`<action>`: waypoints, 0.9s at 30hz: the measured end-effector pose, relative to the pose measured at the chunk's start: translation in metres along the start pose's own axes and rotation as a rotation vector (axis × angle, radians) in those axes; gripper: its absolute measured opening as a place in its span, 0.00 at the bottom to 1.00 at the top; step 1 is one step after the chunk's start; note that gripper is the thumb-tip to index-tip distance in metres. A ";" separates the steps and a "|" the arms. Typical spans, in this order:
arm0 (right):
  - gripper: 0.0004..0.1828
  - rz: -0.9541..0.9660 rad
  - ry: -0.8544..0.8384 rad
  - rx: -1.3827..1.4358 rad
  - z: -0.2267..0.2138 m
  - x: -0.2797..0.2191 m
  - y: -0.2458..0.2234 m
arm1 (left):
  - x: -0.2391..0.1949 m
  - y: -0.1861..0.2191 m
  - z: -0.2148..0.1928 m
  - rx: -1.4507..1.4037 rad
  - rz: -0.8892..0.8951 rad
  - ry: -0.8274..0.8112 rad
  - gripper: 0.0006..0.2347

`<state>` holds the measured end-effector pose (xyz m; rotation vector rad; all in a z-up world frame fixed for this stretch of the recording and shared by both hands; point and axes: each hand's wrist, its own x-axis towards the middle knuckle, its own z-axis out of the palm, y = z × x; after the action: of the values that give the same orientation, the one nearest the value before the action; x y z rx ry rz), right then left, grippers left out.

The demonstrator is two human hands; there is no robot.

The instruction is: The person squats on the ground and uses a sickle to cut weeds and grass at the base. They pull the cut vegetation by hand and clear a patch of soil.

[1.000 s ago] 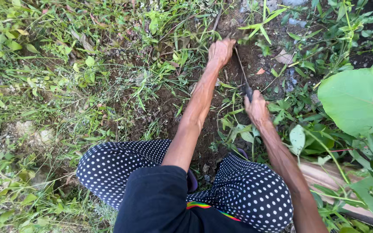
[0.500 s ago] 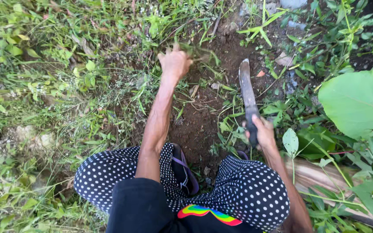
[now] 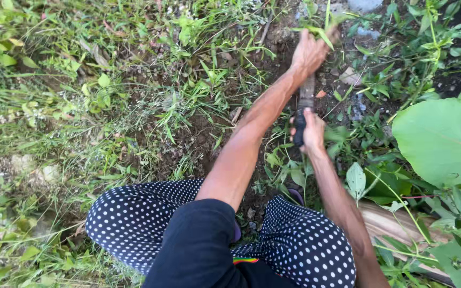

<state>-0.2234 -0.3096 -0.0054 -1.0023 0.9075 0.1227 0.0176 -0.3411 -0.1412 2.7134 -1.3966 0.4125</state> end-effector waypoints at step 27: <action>0.14 0.090 0.141 -0.015 -0.039 -0.111 0.021 | -0.112 -0.127 -0.205 -0.335 -0.331 -0.255 0.20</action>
<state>-0.3281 -0.2939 0.0506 -0.9933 1.0824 0.1364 0.0157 -0.1417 0.0350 2.7007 -0.9217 -0.1791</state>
